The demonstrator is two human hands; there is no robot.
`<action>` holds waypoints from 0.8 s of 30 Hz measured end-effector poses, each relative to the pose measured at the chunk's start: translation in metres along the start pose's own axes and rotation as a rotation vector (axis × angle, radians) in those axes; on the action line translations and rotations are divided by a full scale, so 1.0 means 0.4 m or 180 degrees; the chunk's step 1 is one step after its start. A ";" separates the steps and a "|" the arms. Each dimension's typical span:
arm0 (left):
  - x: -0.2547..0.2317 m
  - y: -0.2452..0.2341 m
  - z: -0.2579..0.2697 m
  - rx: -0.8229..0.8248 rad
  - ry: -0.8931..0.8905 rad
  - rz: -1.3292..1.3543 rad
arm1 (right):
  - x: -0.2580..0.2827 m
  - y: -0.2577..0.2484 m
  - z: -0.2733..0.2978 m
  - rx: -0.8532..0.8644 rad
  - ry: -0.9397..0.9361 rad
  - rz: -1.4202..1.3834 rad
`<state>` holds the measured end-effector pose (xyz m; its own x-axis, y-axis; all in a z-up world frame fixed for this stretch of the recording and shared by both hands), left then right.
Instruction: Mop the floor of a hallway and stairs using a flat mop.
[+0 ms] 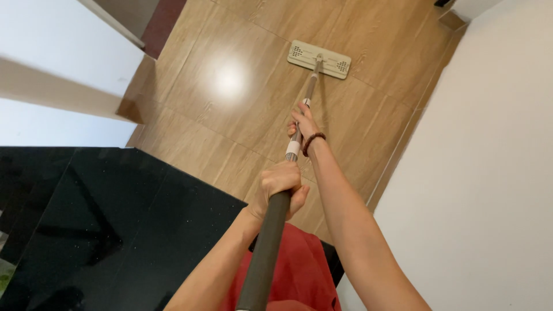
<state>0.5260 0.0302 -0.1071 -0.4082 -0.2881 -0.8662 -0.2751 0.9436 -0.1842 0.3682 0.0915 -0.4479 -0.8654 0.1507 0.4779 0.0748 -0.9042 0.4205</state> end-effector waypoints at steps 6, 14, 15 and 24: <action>-0.079 -0.106 0.152 -0.0081 0.0088 0.0089 | -0.154 0.135 0.236 0.1232 -0.0122 -0.0544; -0.305 -0.245 0.389 -0.0015 -0.0043 0.0027 | -0.425 0.240 0.516 0.1567 -0.0144 -0.0189; -0.326 -0.258 0.413 0.0013 -0.0006 0.0044 | -0.456 0.243 0.530 0.1487 -0.0209 -0.0019; -0.353 -0.334 0.465 -0.0430 0.0258 0.0311 | -0.559 0.293 0.504 0.0576 0.0177 0.0293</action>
<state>0.7821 -0.0248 -0.0465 -0.5060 -0.2136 -0.8357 -0.3429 0.9388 -0.0324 0.6704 0.0326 -0.3499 -0.8765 0.0440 0.4794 0.2382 -0.8258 0.5112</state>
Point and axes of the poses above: each hand's wrist, its own z-axis away from the middle knuckle, its own y-axis out of the palm, x = y × z, the point moved 8 cm from there along -z, towards the middle knuckle, and after that the axes turned 3 degrees about y, right-handed, at the moved point
